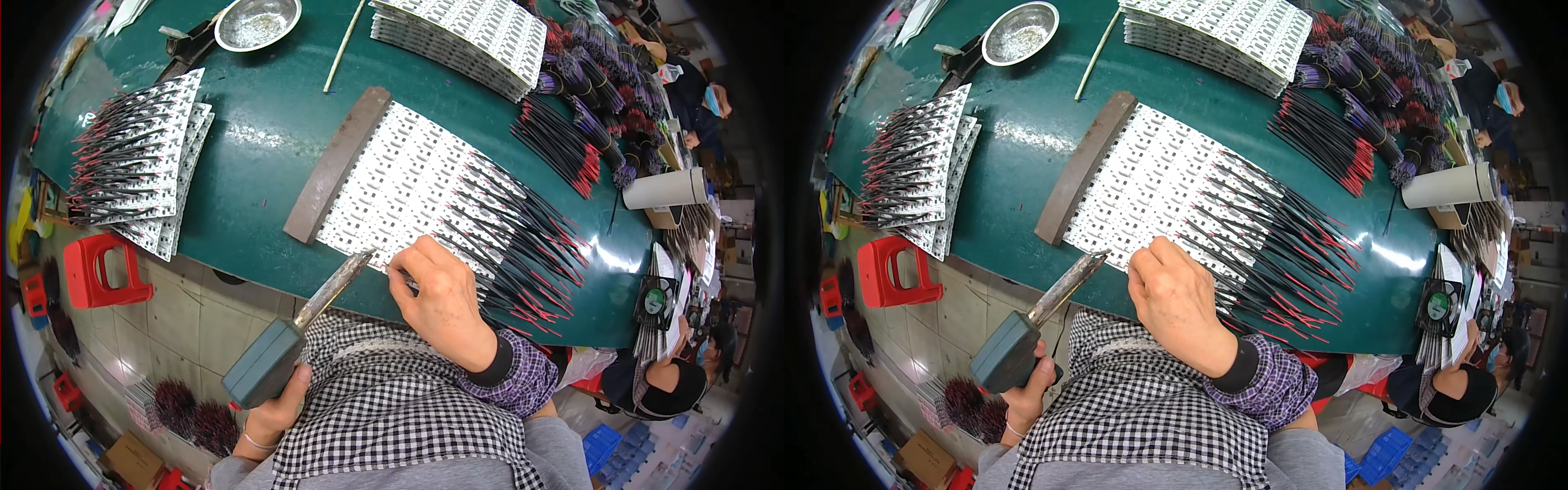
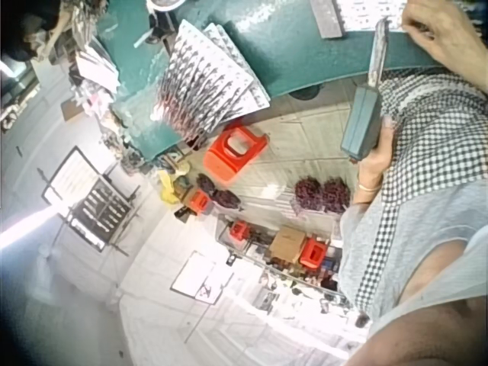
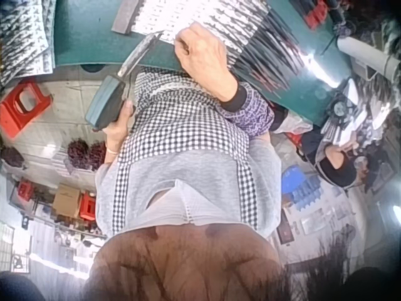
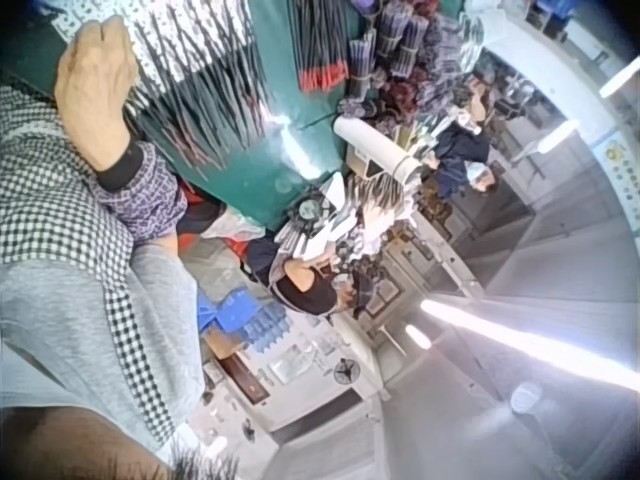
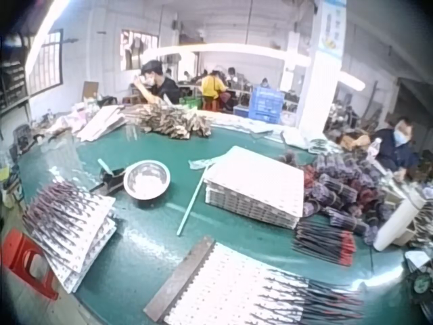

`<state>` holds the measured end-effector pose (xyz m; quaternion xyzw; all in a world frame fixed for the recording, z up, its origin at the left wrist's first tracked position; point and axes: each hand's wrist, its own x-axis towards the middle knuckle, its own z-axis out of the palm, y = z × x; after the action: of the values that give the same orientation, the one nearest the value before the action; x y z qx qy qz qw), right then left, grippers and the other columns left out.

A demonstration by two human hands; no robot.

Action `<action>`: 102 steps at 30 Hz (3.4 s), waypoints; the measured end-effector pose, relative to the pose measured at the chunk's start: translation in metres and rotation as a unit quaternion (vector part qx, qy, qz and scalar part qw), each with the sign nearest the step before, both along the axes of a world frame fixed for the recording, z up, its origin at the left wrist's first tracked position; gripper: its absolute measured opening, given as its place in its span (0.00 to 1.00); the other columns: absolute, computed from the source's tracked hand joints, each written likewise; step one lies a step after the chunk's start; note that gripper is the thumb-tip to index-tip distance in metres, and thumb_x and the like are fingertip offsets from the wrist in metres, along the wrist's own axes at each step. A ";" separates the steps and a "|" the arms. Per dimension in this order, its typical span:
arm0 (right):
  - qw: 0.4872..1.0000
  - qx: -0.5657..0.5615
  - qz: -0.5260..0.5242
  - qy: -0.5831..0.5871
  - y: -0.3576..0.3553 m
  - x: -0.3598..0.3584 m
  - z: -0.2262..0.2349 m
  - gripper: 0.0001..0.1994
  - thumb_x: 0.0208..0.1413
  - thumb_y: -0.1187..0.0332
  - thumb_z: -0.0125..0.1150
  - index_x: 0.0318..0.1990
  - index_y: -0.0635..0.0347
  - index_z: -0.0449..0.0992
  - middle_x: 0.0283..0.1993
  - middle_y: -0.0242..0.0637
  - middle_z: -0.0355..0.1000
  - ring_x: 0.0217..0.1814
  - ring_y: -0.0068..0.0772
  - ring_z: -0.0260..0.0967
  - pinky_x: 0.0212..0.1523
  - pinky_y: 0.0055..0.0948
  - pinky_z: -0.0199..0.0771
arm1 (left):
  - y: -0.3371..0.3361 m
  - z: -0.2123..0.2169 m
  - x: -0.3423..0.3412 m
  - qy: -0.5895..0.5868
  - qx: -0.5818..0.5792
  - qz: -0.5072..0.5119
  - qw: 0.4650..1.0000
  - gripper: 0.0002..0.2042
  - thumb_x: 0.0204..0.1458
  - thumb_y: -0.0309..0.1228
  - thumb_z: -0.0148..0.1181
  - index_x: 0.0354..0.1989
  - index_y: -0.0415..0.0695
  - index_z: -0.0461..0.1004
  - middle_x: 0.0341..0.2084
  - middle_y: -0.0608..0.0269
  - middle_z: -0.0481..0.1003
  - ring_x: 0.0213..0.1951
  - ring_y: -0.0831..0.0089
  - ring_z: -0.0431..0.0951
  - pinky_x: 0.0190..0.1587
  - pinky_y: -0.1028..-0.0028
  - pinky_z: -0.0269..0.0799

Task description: The person solders wires onto contact points on circuit board sheets using a soldering iron while holding the wires in place by hand.

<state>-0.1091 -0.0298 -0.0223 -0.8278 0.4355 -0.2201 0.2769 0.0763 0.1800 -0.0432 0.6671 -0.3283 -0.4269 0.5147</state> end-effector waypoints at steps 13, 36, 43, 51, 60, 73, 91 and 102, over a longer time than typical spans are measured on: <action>0.986 0.120 -0.059 -0.098 -0.002 -0.010 -0.005 0.02 0.53 0.78 0.64 0.32 0.64 0.76 0.30 0.40 0.71 0.26 0.40 0.71 0.27 0.36 0.69 | -0.031 0.021 -0.005 0.055 -0.024 0.061 0.996 0.17 0.52 0.16 0.64 0.51 0.32 0.75 0.40 0.56 0.79 0.28 0.78 0.75 0.29 0.79 0.72; 0.957 -0.211 -0.092 0.177 -0.146 -0.143 0.049 0.26 0.45 0.77 0.66 0.56 0.67 0.71 0.56 0.47 0.69 0.58 0.50 0.67 0.57 0.39 0.71 | -0.100 0.000 0.001 0.064 -0.119 0.101 0.986 0.26 0.51 0.17 0.59 0.60 0.33 0.63 0.48 0.46 0.74 0.20 0.79 0.66 0.18 0.81 0.61; 0.916 -0.316 -0.095 0.228 -0.216 -0.126 -0.032 0.22 0.48 0.75 0.56 0.52 0.78 0.69 0.42 0.48 0.66 0.44 0.44 0.67 0.45 0.33 0.74 | -0.121 0.042 -0.021 0.037 -0.047 0.049 0.997 0.13 0.56 0.19 0.60 0.50 0.32 0.72 0.22 0.64 0.68 0.19 0.80 0.61 0.22 0.79 0.57; 0.897 -0.360 -0.062 0.249 -0.236 -0.139 -0.034 0.10 0.43 0.73 0.59 0.35 0.66 0.70 0.36 0.41 0.63 0.42 0.39 0.63 0.39 0.28 0.69 | -0.146 0.020 -0.017 0.016 -0.044 0.077 0.996 0.12 0.56 0.20 0.63 0.47 0.33 0.73 0.19 0.66 0.68 0.18 0.80 0.62 0.20 0.77 0.57; 0.877 -0.405 -0.085 0.244 -0.251 -0.137 -0.025 0.07 0.50 0.69 0.56 0.35 0.59 0.68 0.35 0.37 0.63 0.38 0.34 0.64 0.31 0.29 0.68 | -0.168 0.026 -0.026 0.044 -0.105 0.061 0.992 0.15 0.54 0.18 0.62 0.50 0.33 0.71 0.27 0.61 0.70 0.19 0.80 0.64 0.20 0.78 0.58; 0.768 -0.455 0.161 0.421 -0.220 -0.085 0.041 0.10 0.59 0.60 0.54 0.36 0.56 0.77 0.32 0.32 0.72 0.33 0.34 0.72 0.31 0.39 0.70 | -0.198 0.025 -0.044 0.095 -0.172 -0.001 0.980 0.20 0.52 0.14 0.62 0.55 0.32 0.69 0.38 0.54 0.74 0.20 0.79 0.66 0.20 0.79 0.60; 0.997 0.015 0.065 -0.035 -0.177 -0.052 0.008 0.10 0.55 0.73 0.64 0.41 0.68 0.73 0.38 0.51 0.71 0.37 0.55 0.71 0.34 0.45 0.70 | -0.171 0.049 -0.009 0.092 -0.101 0.087 0.987 0.22 0.46 0.10 0.62 0.52 0.33 0.73 0.41 0.54 0.78 0.24 0.79 0.73 0.23 0.79 0.67; 0.994 0.085 -0.054 -0.041 -0.167 -0.045 0.003 0.09 0.51 0.74 0.66 0.35 0.73 0.76 0.32 0.54 0.72 0.34 0.59 0.70 0.35 0.44 0.68 | -0.177 0.055 -0.015 -0.098 -0.047 0.001 0.994 0.17 0.45 0.18 0.67 0.47 0.34 0.76 0.39 0.52 0.79 0.29 0.69 0.77 0.31 0.73 0.73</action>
<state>-0.1542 -0.1972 -0.0189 -0.7669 0.4849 -0.2307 0.3515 0.0610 0.0029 0.0122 0.6813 -0.3965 -0.3430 0.5109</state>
